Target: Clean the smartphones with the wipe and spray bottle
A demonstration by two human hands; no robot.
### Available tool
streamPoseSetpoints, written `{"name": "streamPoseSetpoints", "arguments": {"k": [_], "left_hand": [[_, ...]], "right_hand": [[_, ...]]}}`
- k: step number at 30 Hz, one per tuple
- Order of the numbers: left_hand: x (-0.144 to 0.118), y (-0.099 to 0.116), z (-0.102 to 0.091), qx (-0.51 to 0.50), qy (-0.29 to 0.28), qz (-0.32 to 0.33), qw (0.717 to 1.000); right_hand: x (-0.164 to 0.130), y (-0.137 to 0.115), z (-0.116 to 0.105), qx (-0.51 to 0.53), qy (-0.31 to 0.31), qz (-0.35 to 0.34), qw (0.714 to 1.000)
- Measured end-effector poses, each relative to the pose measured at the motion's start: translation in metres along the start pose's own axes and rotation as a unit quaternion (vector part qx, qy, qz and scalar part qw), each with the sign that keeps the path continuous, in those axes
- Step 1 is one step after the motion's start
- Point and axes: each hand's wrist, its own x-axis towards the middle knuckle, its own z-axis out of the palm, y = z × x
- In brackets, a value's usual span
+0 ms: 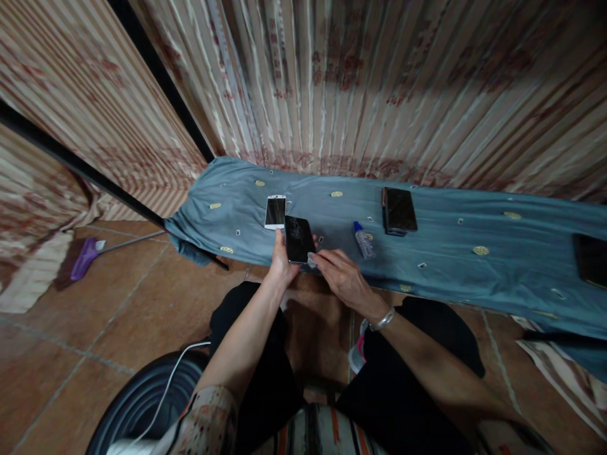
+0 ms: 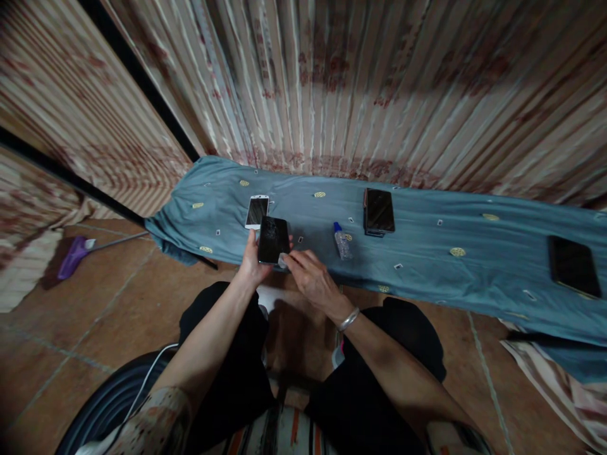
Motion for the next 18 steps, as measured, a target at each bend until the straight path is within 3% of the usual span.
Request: {"name": "streamPoseSetpoints", "arguments": {"k": [11, 18], "left_hand": [[0.005, -0.019, -0.006, 0.044, 0.003, -0.025, 0.999], [0.0, -0.022, -0.003, 0.003, 0.002, 0.03, 1.0]], "right_hand": [[0.011, -0.021, 0.009, -0.012, 0.019, -0.053, 0.998], [0.02, -0.019, 0.016, -0.005, 0.006, -0.038, 0.999]]}}
